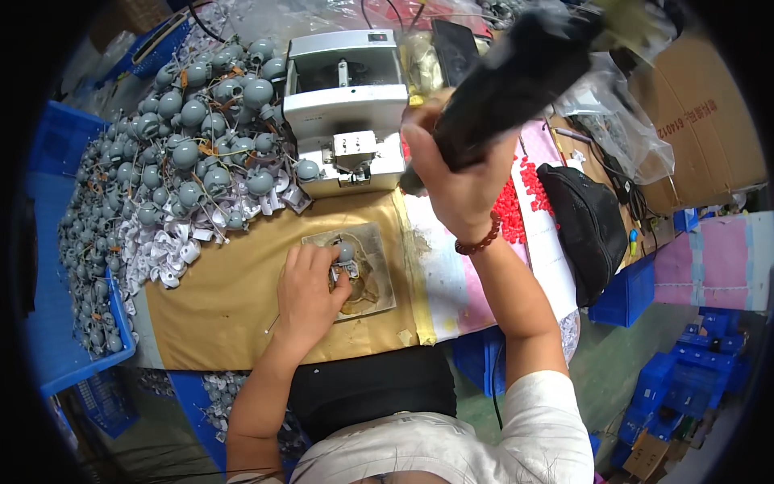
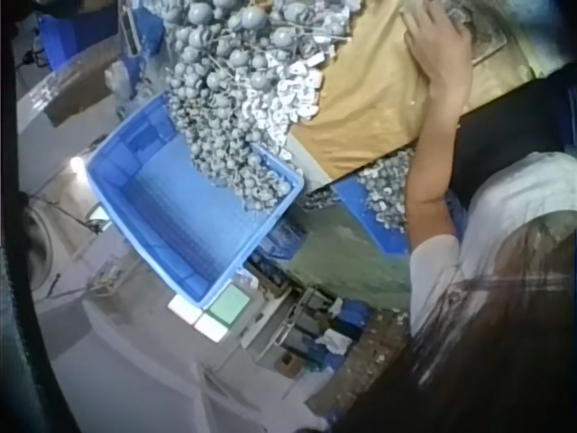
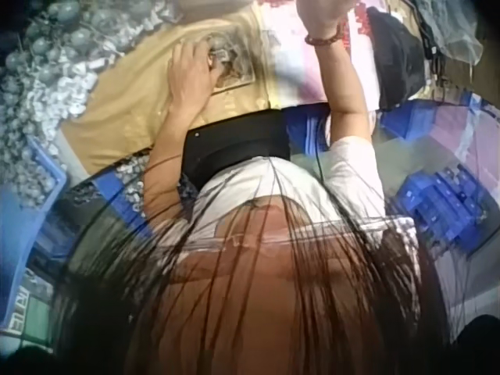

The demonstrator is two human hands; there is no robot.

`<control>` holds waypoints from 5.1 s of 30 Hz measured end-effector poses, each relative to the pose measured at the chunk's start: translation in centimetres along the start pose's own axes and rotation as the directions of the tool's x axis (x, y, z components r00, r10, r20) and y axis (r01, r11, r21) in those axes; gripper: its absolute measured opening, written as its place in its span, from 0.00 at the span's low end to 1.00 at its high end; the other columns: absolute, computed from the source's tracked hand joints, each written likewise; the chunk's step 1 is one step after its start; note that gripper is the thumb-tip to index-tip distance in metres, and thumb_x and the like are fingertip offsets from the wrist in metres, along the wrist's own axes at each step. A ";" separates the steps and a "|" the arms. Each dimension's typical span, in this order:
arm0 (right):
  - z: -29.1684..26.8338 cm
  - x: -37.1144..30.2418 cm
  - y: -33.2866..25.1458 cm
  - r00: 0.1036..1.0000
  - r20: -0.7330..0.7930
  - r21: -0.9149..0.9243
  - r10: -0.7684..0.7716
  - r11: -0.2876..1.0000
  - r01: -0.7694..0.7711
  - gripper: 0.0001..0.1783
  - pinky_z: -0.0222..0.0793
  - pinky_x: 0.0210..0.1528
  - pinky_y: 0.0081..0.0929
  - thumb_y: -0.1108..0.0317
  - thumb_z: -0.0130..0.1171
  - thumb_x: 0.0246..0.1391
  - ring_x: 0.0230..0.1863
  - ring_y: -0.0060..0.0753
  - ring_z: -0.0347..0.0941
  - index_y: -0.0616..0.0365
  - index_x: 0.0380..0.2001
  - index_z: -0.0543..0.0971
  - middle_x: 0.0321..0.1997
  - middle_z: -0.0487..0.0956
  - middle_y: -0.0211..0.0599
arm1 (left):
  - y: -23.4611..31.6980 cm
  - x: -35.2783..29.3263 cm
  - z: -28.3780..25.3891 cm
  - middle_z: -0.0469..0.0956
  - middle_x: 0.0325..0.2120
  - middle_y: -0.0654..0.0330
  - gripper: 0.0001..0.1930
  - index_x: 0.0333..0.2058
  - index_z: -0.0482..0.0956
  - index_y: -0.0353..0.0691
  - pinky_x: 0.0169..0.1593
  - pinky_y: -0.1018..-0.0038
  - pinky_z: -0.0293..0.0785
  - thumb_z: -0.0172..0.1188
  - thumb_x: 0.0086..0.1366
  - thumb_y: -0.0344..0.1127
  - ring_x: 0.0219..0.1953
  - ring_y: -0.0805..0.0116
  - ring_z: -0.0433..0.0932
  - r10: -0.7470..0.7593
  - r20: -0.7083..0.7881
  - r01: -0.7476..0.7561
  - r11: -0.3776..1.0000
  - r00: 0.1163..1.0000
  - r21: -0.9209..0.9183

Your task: Assemble small plastic spherical toy parts using a powered assembly tool at a workshop bench.

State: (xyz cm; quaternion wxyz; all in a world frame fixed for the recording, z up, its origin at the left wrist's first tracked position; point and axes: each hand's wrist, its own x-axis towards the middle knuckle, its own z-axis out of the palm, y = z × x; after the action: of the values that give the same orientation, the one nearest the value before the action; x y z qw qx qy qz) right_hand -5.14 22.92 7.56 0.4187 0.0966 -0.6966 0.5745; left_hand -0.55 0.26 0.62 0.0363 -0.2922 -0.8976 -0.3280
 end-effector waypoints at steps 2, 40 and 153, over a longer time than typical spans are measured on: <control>1.2 2.4 -2.0 0.986 0.169 0.290 0.002 0.956 -0.052 0.38 0.77 0.37 0.33 0.84 0.56 0.58 0.29 0.29 0.76 0.64 0.68 0.53 0.30 0.77 0.38 | 0.1 0.2 -0.2 0.75 0.34 0.54 0.16 0.40 0.78 0.37 0.44 0.58 0.72 0.67 0.50 0.28 0.40 0.50 0.73 -0.009 -0.011 0.009 1.000 1.000 -0.016; 2.9 -7.8 -2.7 0.755 0.649 0.034 0.093 0.988 -0.151 0.42 0.71 0.35 0.23 0.81 0.61 0.53 0.32 0.25 0.74 0.51 0.66 0.52 0.37 0.73 0.36 | -1.3 -0.5 0.3 0.71 0.35 0.56 0.18 0.39 0.72 0.43 0.40 0.57 0.70 0.66 0.49 0.29 0.41 0.51 0.71 0.005 -0.034 -0.010 0.992 0.999 -0.128; -7.8 -7.6 0.2 0.762 0.604 -0.403 0.232 0.914 0.042 0.11 0.71 0.43 0.32 0.81 0.67 0.45 0.40 0.39 0.76 0.59 0.34 0.81 0.36 0.80 0.37 | -8.1 -8.1 -6.5 0.77 0.36 0.54 0.15 0.45 0.82 0.40 0.45 0.62 0.74 0.67 0.57 0.28 0.40 0.53 0.76 -0.002 0.014 0.000 0.983 1.000 0.186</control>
State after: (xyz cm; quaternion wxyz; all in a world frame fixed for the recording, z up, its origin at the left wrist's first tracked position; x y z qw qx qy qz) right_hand 3.23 27.22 2.03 0.1362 0.1643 -0.9018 0.3758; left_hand 0.91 -12.76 -1.01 0.0570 -0.2893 -0.9248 -0.2406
